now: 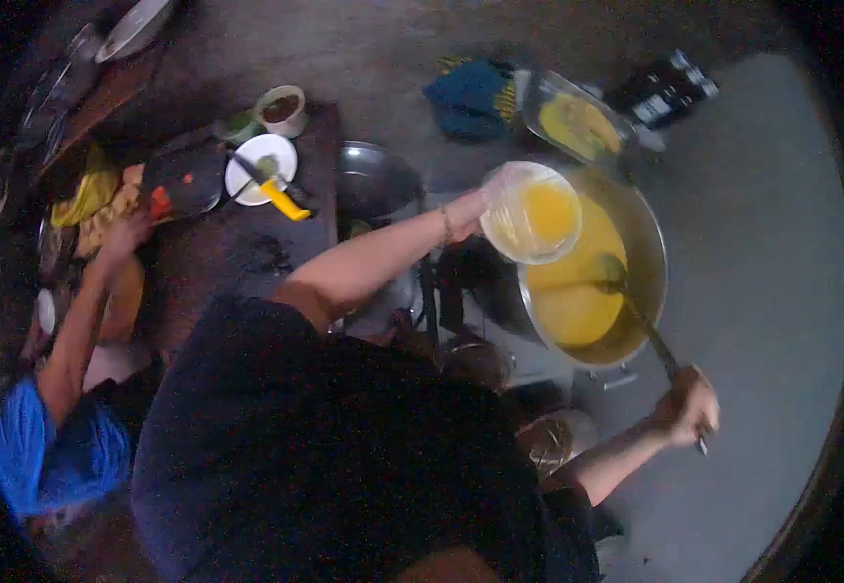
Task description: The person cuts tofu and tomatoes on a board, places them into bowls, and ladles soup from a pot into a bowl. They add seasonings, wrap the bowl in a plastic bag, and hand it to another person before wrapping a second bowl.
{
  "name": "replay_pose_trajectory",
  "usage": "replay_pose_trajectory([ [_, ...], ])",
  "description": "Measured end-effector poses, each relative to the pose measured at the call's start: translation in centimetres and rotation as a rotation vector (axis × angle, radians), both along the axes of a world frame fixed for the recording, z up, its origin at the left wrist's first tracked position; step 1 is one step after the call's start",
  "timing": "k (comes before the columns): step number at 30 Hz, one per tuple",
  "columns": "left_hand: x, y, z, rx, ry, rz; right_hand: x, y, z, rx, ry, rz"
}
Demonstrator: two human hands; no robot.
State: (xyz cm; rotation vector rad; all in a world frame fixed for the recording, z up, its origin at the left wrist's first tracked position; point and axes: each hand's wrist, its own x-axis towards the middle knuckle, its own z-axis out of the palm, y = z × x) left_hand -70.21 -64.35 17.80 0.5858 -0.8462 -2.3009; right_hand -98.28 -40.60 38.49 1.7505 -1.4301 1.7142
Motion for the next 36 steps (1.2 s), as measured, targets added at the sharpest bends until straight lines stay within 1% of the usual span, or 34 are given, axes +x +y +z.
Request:
replay_pose_trajectory([
  [1,2.5,-0.4,-1.0,-0.057,0.069,0.04,3.2,-3.0,-1.1,0.08,0.041,0.093],
  [2,6.2,1.9,4.2,-0.121,0.03,0.166,5.0,-5.0,-1.2,0.362,0.199,0.107],
  [3,9.0,1.8,2.7,-0.12,0.02,0.199,8.2,-7.7,-1.6,0.482,0.178,0.22],
  [4,11.3,1.6,0.5,-0.166,-0.055,0.222,7.7,-9.8,-4.0,0.532,0.276,0.212],
  [5,13.9,1.6,-0.7,-0.21,-0.133,0.241,8.6,-12.0,-5.4,0.705,0.253,0.232],
  [6,17.0,2.3,-0.1,-0.207,-0.139,0.257,8.4,-14.1,-7.8,0.818,0.339,0.173],
  [7,19.7,3.6,1.5,-0.158,-0.199,0.345,8.9,-15.9,-9.3,0.816,0.34,0.188],
  [8,22.4,4.8,2.4,-0.107,-0.257,0.428,9.8,-17.5,-10.4,0.949,0.24,0.148],
  [9,24.9,5.8,1.1,-0.104,-0.288,0.516,10.5,-18.8,-11.6,1.08,0.142,0.102],
  [10,27.3,6.6,-0.1,-0.102,-0.318,0.604,10.1,-20.4,-13.3,1.137,0.257,0.026],
  [11,29.4,7.8,0.0,-0.105,-0.397,0.675,11.8,-21.3,-13.5,1.14,0.259,0.032],
  [12,31.6,8.8,0.0,-0.109,-0.471,0.747,14.3,-22.8,-13.3,0.68,0.541,-0.171],
  [13,33.8,9.7,-0.5,-0.104,-0.466,0.75,17.0,-24.4,-13.1,0.194,0.787,-0.36],
  [14,35.9,10.5,-1.1,-0.101,-0.535,0.748,21.8,-25.9,-12.2,0.334,0.623,-0.213],
  [15,38.1,11.2,-2.3,-0.099,-0.57,0.741,28.2,-27.4,-11.5,0.468,0.449,-0.071],
  [16,40.4,11.9,-3.6,-0.098,-0.606,0.734,33.5,-28.6,-12.0,0.638,0.43,-0.004],
  [17,42.5,12.5,-6.3,0.035,-0.52,0.78,38.8,-29.8,-12.8,0.777,0.442,0.09],
  [18,44.0,12.7,-7.9,0.161,-0.435,0.826,42.2,-31.9,-17.7,0.541,0.491,0.117],
  [19,45.1,12.8,-8.0,0.161,-0.435,0.817,46.0,-33.3,-20.5,0.661,0.436,0.164],
  [20,46.1,13.0,-7.6,0.073,-0.411,0.841,49.4,-33.6,-21.4,0.913,0.294,0.17],
  [21,47.0,13.4,-7.0,-0.014,-0.386,0.867,51.6,-34.8,-23.4,1.055,0.248,0.198],
  [22,47.8,13.7,-5.6,0.028,-0.38,0.853,53.2,-36.2,-26.0,1.196,0.201,0.228],
  [23,48.6,13.7,-4.9,0.031,-0.379,0.851,53.9,-37.5,-28.1,1.199,0.202,0.227],
  [25,49.9,13.7,-4.5,0.075,-0.359,0.834,54.4,-39.3,-30.8,1.295,0.07,0.534],
  [26,50.2,13.5,-4.8,0.083,-0.356,0.837,54.9,-38.2,-28.6,1.208,0.225,0.392],
  [28,51.0,13.0,-5.2,0.084,-0.378,0.84,54.6,-38.5,-29.0,1.106,0.194,0.496],
  [29,51.3,12.8,-5.4,0.083,-0.39,0.848,55.2,-37.9,-27.1,1.135,0.235,0.43],
  [30,51.4,12.4,-5.5,0.081,-0.401,0.854,55.3,-37.1,-25.7,1.006,0.34,0.46],
  [31,51.4,12.2,-5.7,0.078,-0.405,0.854,56.2,-36.4,-24.8,1.009,0.352,0.477],
  [32,51.4,11.8,-4.6,0.137,-0.404,0.831,56.7,-36.1,-24.1,1.034,0.429,0.395],
  [33,51.3,11.6,-4.4,0.141,-0.396,0.836,56.8,-36.2,-23.7,1.059,0.504,0.304],
  [34,51.2,11.3,-4.3,0.197,-0.346,0.814,55.7,-37.0,-26.1,1.009,0.522,0.312],
  [35,51.3,11.2,-4.3,0.251,-0.3,0.802,55.0,-36.9,-25.7,0.991,0.577,0.346],
  [36,51.3,10.7,-5.9,0.168,-0.277,0.8,55.4,-36.4,-25.5,0.967,0.626,0.411],
])
